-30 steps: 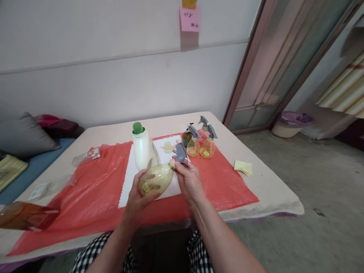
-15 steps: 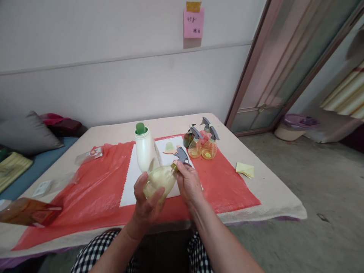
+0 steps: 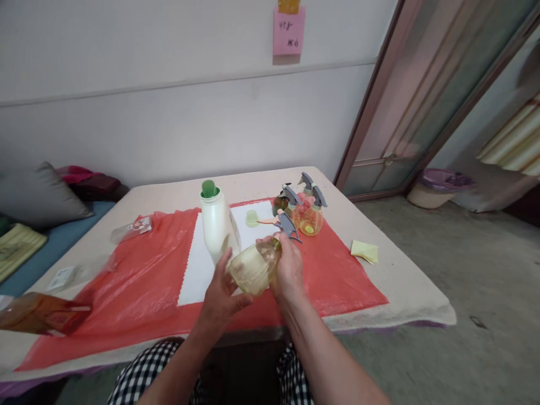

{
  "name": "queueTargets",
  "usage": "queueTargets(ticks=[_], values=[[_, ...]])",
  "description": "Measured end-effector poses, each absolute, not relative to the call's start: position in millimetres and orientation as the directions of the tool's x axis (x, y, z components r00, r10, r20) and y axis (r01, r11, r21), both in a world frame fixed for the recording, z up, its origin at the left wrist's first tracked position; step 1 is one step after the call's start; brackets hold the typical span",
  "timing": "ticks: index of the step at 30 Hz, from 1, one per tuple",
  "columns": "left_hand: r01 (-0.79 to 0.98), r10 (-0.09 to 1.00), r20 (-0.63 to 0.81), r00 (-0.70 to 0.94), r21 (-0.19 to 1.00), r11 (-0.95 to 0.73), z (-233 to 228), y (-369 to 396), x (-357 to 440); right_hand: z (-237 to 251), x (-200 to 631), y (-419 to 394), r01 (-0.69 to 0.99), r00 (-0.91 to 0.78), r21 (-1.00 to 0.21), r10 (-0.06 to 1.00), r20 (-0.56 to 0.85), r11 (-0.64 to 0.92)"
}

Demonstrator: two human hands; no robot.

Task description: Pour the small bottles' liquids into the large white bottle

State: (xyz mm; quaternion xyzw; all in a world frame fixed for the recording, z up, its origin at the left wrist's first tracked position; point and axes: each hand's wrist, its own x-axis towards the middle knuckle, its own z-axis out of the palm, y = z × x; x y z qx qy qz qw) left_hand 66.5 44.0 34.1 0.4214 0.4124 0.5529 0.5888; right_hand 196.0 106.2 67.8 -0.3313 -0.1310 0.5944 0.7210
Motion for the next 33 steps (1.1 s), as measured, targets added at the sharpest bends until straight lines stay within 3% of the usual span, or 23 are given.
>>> queueTargets(ticks=[3,7,10,12,15,18,20,22,25,28,33], values=[[-0.346,0.966,-0.156,0.205,0.912,0.220,36,47,63,66,197,104,-0.744,0.267,-0.658,0.954,-0.137,0.113],[-0.269,0.986,-0.082,0.142,0.956,0.118,29,44,62,61,197,102,-0.701,0.230,-0.709,0.966,-0.120,0.079],[0.038,0.989,0.149,0.020,0.988,-0.149,18,45,61,59,195,102,-0.683,0.214,-0.728,0.969,-0.122,0.059],[0.239,0.932,0.363,-0.012,0.906,-0.350,12,48,61,61,194,101,-0.681,0.215,-0.729,0.970,-0.111,0.068],[0.325,0.867,0.497,0.024,0.817,-0.477,10,48,62,64,195,101,-0.672,0.258,-0.731,0.963,-0.083,0.117],[0.109,0.915,0.386,0.120,0.911,-0.398,18,42,65,69,198,100,-0.644,0.316,-0.747,0.947,-0.063,0.165],[-0.145,0.963,0.216,0.163,0.970,-0.194,27,39,64,71,200,99,-0.633,0.332,-0.752,0.942,-0.049,0.184],[-0.316,0.981,0.015,0.192,0.948,0.047,34,38,61,72,202,98,-0.630,0.320,-0.755,0.947,-0.037,0.184],[-0.346,0.946,-0.171,0.274,0.900,0.263,40,42,58,68,200,96,-0.618,0.284,-0.769,0.959,-0.025,0.163],[-0.310,0.975,-0.095,0.203,0.938,0.156,36,43,60,63,196,96,-0.602,0.264,-0.786,0.964,-0.028,0.142],[0.044,0.990,0.106,-0.091,0.994,-0.102,25,39,69,60,191,99,-0.624,0.230,-0.770,0.973,-0.018,0.134]])
